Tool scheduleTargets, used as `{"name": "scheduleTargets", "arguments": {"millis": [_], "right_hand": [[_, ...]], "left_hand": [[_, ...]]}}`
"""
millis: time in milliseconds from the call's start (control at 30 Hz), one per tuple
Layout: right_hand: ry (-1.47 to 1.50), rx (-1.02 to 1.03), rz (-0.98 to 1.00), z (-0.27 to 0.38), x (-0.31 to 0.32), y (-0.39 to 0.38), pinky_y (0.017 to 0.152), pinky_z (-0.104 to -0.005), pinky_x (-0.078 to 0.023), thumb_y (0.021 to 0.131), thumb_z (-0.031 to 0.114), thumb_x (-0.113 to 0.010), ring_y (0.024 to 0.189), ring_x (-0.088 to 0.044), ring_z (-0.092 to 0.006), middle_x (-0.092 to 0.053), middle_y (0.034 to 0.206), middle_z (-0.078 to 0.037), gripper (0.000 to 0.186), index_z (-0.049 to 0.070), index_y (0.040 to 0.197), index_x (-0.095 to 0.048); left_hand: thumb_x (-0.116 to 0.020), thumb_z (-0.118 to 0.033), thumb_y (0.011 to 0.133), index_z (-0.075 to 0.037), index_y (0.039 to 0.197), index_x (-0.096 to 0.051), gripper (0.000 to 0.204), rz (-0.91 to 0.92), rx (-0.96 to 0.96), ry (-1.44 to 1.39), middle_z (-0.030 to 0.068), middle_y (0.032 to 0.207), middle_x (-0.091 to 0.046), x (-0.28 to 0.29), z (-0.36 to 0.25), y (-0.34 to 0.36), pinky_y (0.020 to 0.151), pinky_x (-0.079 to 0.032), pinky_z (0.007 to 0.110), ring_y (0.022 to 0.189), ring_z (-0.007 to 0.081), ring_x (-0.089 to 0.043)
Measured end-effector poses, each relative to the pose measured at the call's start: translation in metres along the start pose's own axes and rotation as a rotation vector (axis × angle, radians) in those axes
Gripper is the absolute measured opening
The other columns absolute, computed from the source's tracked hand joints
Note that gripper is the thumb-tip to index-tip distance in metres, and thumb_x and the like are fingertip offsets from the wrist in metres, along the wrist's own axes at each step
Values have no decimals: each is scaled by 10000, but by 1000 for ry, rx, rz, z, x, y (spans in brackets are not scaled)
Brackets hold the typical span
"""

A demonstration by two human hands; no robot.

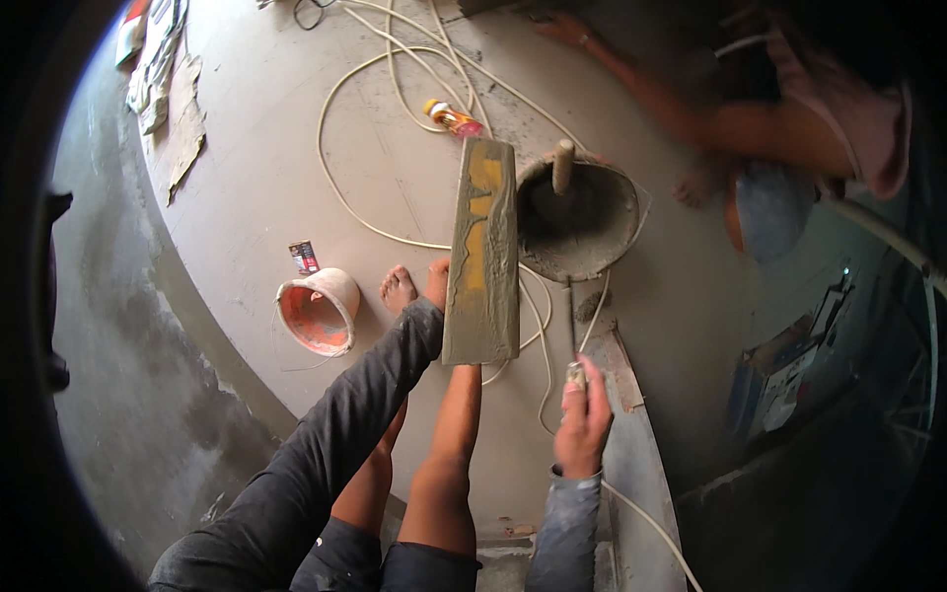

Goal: The person applies plaster to a wall using a trowel and hawk, smoothing the surface in long strokes. They periodically scoop more plaster from a bucket and continue working on the wall.

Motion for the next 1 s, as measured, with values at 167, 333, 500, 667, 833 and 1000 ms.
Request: {"name": "scheduleTargets", "arguments": {"millis": [167, 333, 500, 667, 833, 1000], "right_hand": [[-373, 307, -107, 33, 9, -56, 634, -428, -471, 949, 149, -645, 691, -595, -289, -607, 795, -149, 397, 22, 1324, -666], [-491, 249, -119, 39, 20, -76, 612, -432, -462, 928, 128, -655, 675, -591, -316, -604, 786, -138, 416, 51, 1337, -671], [-546, 243, -97, 44, 16, -75, 604, -438, -462, 927, 116, -657, 670, -593, -324, -607, 789, -142, 422, 48, 1343, -666], [-487, 342, -122, 54, 8, -56, 606, -433, -471, 938, 84, -642, 682, -602, -327, -628, 815, -162, 425, 3, 1355, -640], [-368, 424, -256, 57, 9, -29, 654, -429, -493, 967, 92, -618, 706, -618, -324, -657, 851, -190, 415, -21, 1366, -620], [-241, 437, -320, 44, 9, 7, 800, -393, -536, 1003, 141, -603, 892, -696, -340, -716, 1023, -230, 393, -33, 1355, -621]], "left_hand": [[-646, -4, 924, 25, 914, -690, 53, -70, -128, 10, -26, 785, -663, -23, -20, 12, 610, -507, 281, 722, 59, -554], [-688, 5, 894, 31, 918, -688, 36, -148, -202, -109, -23, 767, -663, -31, -40, 13, 592, -502, 278, 700, 58, -559], [-706, -3, 882, 15, 973, -682, 96, -54, -219, -3, 34, 889, -683, -43, -42, 7, 679, -520, 309, 809, 91, -586], [-736, -16, 839, -9, 1022, -661, 198, 19, -623, 104, 99, 1033, -665, -73, -74, -26, 796, -525, 375, 916, 257, -645], [-774, -64, 792, -84, 1048, -724, 261, 405, -553, 76, 101, 1150, -678, -93, -58, -46, 1060, -409, 454, 1125, 318, -619], [-719, -153, 849, -141, 1057, -754, 212, 530, -292, 351, 75, 1158, -696, -83, -17, -57, 1148, -309, 530, 1175, 285, -614]]}}
Point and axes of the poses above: each hand's wrist, its own y-axis towards the middle knuckle, its own x-axis out of the back of the hand, z = x × y, the point moved 7 cm from there along y, towards the middle knuckle
